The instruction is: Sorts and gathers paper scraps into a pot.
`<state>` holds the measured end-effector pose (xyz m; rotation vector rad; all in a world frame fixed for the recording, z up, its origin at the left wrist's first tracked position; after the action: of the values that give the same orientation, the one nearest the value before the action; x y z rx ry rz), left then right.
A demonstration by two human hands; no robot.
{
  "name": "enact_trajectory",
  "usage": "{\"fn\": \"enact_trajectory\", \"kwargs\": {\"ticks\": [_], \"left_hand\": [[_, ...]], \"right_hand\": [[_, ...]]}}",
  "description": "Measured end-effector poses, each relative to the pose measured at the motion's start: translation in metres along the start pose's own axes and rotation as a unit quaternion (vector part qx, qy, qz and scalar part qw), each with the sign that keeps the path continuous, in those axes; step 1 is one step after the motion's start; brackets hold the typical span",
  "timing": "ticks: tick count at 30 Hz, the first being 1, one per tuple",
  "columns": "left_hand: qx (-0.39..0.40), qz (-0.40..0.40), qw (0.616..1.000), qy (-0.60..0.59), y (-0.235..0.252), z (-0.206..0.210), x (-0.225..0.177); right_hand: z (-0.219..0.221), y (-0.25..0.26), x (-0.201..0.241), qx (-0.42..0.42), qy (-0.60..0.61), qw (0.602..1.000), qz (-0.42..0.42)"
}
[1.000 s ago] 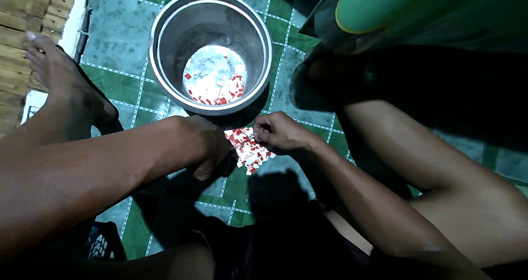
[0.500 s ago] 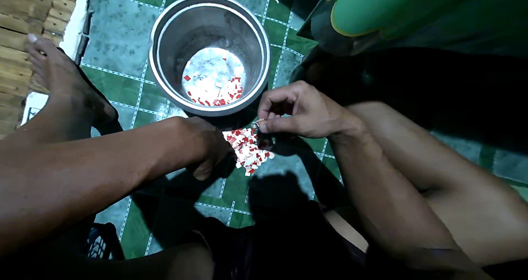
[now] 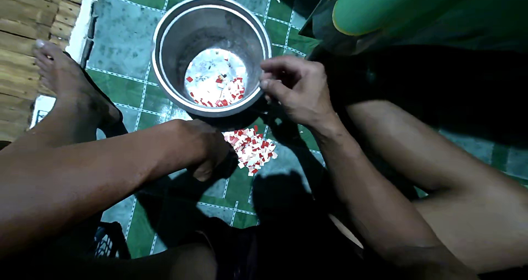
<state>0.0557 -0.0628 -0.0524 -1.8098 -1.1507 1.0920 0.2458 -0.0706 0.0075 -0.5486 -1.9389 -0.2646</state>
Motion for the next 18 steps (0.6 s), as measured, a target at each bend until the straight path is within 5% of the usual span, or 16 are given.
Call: {"fn": "enact_trajectory", "kwargs": {"ticks": [8,12,14,16,18], "left_hand": [[-0.061,0.015,0.996,-0.068,-0.007,-0.017,-0.003],[-0.163,0.022,0.981,-0.102,-0.030,-0.058,-0.009],[-0.328,0.058,0.926,-0.180,-0.040,-0.087,-0.002],[-0.493,0.105,0.803,-0.318,-0.068,-0.109,0.003],[-0.539,0.159,0.679,-0.472,-0.112,-0.112,-0.012]], "right_hand": [[-0.013,-0.031,-0.006,-0.102,0.041,0.992,0.060],[-0.009,-0.032,0.029,-0.165,0.063,0.984,-0.023],[-0.006,-0.041,0.053,-0.174,0.109,0.972,-0.113],[-0.002,-0.061,0.085,-0.170,0.101,0.958,-0.207],[0.007,-0.086,0.124,-0.151,0.043,0.947,-0.281]]}}
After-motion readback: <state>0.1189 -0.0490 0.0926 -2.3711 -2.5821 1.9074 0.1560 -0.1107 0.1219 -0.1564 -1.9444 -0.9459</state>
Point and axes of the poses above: each hand's wrist, its own y-axis towards the middle knuckle, its own z-axis out of the palm, x = y × z, the point moved 10 cm from there along y, towards the middle knuckle, and after that the axes turned 8 degrees about z, right-handed, at the moved point
